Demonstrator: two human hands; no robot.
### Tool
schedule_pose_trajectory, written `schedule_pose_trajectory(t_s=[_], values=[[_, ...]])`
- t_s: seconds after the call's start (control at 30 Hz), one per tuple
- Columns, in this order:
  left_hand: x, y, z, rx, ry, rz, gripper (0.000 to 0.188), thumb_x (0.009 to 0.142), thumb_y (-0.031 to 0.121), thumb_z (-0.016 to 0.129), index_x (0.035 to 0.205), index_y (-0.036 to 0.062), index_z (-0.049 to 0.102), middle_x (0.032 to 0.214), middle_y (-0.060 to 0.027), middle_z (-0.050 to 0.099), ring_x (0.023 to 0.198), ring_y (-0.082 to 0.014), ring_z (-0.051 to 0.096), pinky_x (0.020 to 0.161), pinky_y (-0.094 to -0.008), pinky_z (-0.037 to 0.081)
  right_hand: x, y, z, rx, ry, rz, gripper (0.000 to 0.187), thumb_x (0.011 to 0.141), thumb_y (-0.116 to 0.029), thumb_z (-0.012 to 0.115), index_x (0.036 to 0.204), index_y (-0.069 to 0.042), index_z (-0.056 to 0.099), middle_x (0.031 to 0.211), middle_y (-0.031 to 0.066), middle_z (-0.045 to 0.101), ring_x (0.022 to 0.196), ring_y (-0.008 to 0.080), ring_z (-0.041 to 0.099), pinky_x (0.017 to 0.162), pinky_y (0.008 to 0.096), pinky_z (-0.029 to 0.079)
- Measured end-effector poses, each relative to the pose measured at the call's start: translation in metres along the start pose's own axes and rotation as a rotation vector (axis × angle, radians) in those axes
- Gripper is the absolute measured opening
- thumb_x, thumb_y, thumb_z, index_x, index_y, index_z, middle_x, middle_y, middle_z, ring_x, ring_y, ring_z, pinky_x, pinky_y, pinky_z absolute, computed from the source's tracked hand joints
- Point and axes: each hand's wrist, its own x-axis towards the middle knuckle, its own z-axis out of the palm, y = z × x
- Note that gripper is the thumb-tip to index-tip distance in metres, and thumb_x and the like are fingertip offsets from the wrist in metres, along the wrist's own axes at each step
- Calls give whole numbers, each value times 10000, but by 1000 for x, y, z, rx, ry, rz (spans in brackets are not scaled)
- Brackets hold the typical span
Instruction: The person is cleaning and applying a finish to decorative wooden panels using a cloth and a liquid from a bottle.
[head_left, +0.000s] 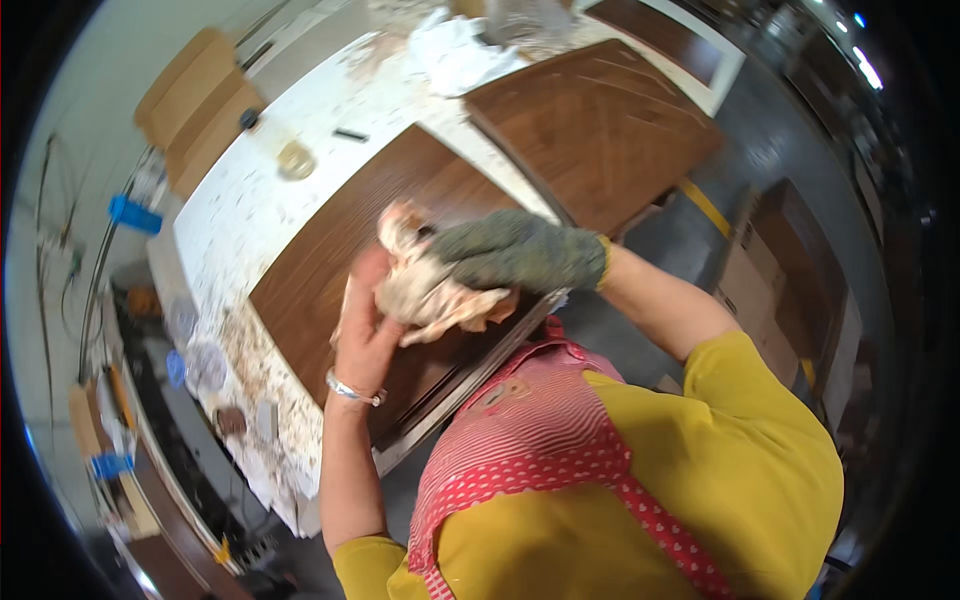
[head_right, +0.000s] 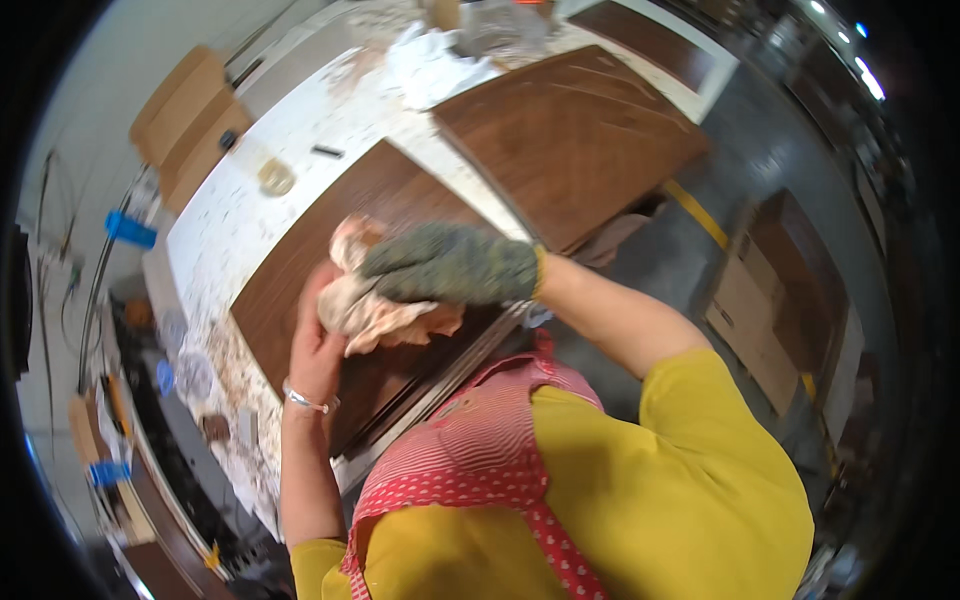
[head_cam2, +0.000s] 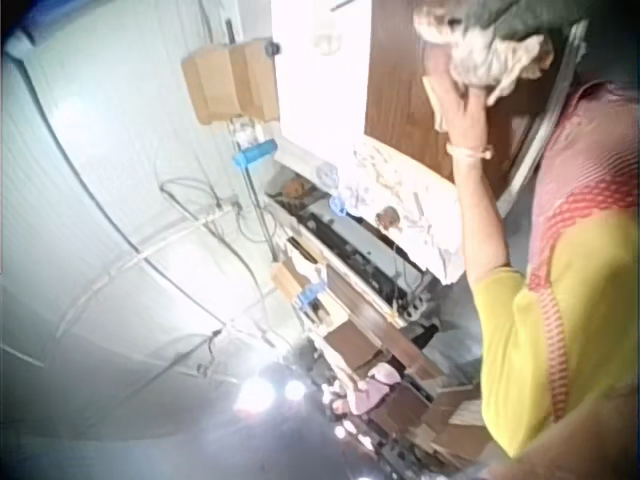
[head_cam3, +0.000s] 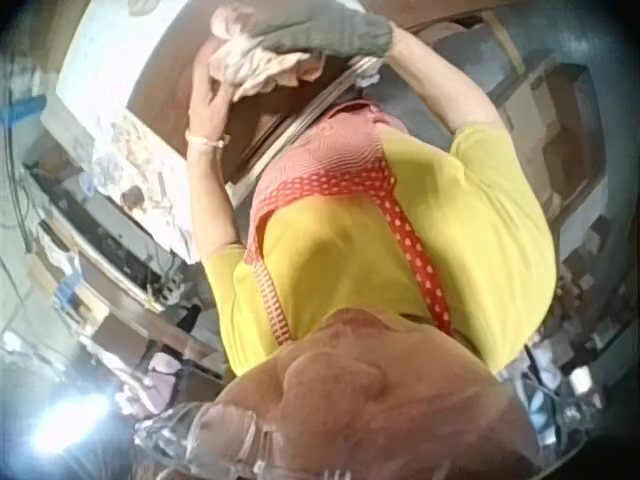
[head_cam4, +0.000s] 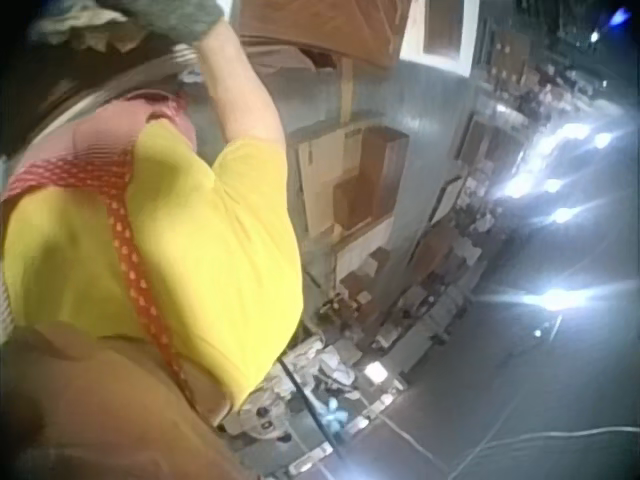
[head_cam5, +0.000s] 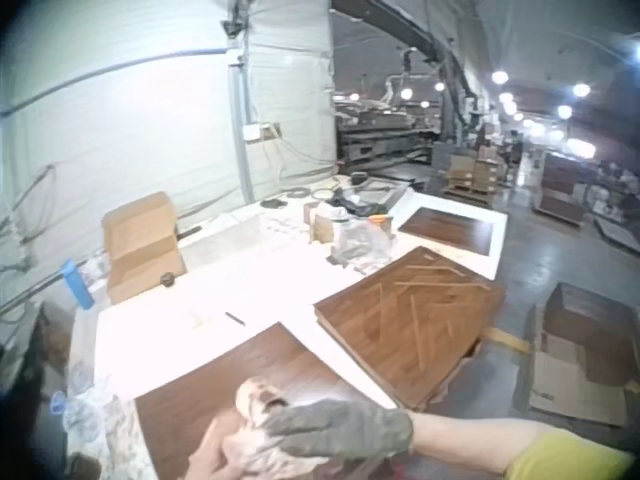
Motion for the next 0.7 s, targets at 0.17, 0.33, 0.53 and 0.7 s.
schedule_pose_trajectory(t_s=[0.17, 0.33, 0.53, 0.7], values=[[20, 7, 22, -384, 127, -215, 157, 849, -10, 587, 1005, 7, 581, 919, -17, 628, 833, -84, 576, 764, -233, 469, -23, -7, -25, -29, 188, 102, 360, 868, -138, 546, 1221, -65, 558, 1250, 130, 547, 1149, 291, 529, 981, 363, 427], [33, 35, 75, -260, 27, -163, 254, 846, -18, 591, 1091, 13, 529, 1001, -29, 593, 928, -92, 560, 813, -232, 458, -29, -64, -14, 1327, 532, 888, 444, 879, -275, 637, 1231, -30, 523, 1245, 88, 541, 1164, 181, 491, 1000, 319, 389], [111, 44, 77, -38, -166, -5, 329, 887, 80, 582, 1206, 4, 558, 1106, -53, 621, 985, -104, 566, 869, -242, 441, -63, -37, -102, 804, 543, 907, 359, 885, -256, 595, 1200, -87, 565, 1265, 81, 536, 1174, 206, 497, 1030, 326, 358], [206, -33, 123, 497, -120, 235, 358, 879, 52, 517, 1236, 53, 542, 1263, -138, 562, 1076, -285, 592, 907, -345, 472, -114, 73, -176, -369, 341, 775, 210, 933, -194, 479, 1048, -80, 613, 1037, 58, 629, 1015, 200, 578, 864, 337, 451]])
